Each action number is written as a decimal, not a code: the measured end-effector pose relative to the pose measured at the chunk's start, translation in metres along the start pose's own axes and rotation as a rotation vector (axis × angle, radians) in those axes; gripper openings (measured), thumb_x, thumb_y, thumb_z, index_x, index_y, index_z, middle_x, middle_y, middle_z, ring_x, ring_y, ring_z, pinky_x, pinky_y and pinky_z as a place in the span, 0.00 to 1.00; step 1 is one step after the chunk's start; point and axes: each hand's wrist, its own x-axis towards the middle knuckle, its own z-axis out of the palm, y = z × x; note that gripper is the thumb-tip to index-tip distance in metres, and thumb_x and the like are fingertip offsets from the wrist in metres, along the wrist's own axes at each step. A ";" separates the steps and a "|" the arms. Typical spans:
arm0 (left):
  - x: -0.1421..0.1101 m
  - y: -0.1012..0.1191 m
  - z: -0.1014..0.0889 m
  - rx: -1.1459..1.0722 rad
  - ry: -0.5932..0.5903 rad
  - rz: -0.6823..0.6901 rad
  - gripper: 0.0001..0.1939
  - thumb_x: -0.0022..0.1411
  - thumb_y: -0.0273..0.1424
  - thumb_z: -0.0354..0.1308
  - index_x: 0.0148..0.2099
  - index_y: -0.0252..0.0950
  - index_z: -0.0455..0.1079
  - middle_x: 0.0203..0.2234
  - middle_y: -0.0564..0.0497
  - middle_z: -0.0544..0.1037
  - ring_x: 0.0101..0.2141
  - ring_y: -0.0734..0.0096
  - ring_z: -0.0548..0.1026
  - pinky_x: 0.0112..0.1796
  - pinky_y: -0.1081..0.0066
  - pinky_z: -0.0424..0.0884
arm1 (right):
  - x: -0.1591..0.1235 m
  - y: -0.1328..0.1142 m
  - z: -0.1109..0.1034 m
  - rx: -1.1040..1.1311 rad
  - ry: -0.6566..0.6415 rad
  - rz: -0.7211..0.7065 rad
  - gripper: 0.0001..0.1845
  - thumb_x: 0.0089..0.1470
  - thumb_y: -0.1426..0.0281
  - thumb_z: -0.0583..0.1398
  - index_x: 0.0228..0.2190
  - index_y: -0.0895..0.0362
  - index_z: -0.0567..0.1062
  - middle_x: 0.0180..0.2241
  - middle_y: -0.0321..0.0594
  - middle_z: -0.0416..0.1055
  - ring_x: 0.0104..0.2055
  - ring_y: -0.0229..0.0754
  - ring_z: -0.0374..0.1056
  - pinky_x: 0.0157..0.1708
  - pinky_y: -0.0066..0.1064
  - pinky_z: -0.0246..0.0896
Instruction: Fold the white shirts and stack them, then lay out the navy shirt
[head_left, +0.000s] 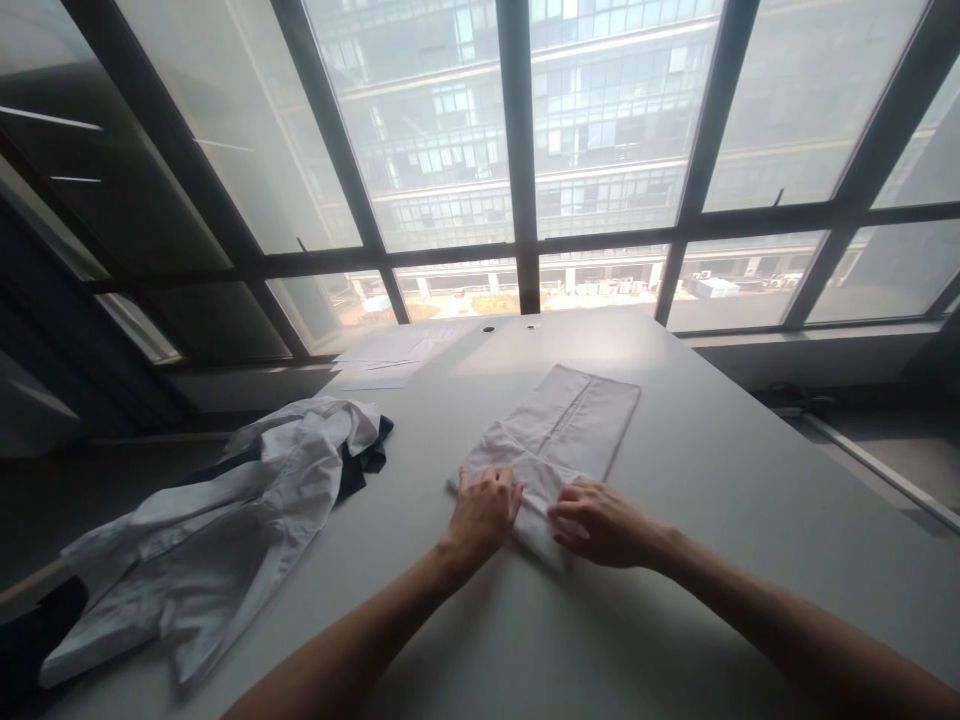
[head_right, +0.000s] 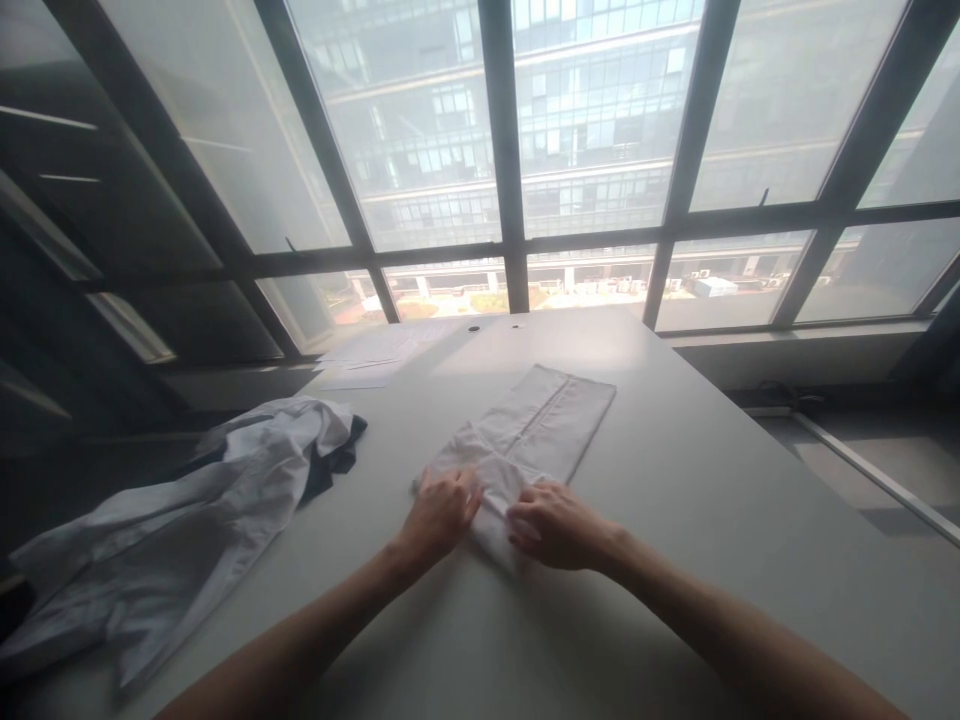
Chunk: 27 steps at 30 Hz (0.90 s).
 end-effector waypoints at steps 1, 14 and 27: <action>0.002 -0.004 0.002 -0.009 -0.028 -0.033 0.20 0.74 0.37 0.48 0.60 0.32 0.70 0.50 0.35 0.78 0.54 0.47 0.75 0.60 0.40 0.59 | -0.001 -0.008 0.004 0.065 -0.013 -0.066 0.13 0.62 0.65 0.61 0.46 0.54 0.80 0.42 0.46 0.77 0.45 0.48 0.72 0.49 0.39 0.64; 0.005 0.004 0.036 -0.096 -0.149 0.105 0.37 0.72 0.48 0.48 0.75 0.36 0.48 0.73 0.37 0.43 0.72 0.42 0.37 0.66 0.39 0.39 | 0.015 0.011 -0.002 0.554 0.565 -0.021 0.10 0.62 0.72 0.59 0.41 0.54 0.80 0.43 0.46 0.79 0.46 0.46 0.74 0.47 0.38 0.70; 0.043 -0.088 0.014 -0.308 -0.370 0.431 0.37 0.69 0.53 0.55 0.74 0.47 0.53 0.74 0.45 0.39 0.72 0.44 0.36 0.67 0.44 0.38 | -0.064 0.216 -0.066 0.342 0.614 1.015 0.12 0.52 0.68 0.61 0.34 0.63 0.82 0.33 0.50 0.81 0.35 0.48 0.77 0.35 0.33 0.71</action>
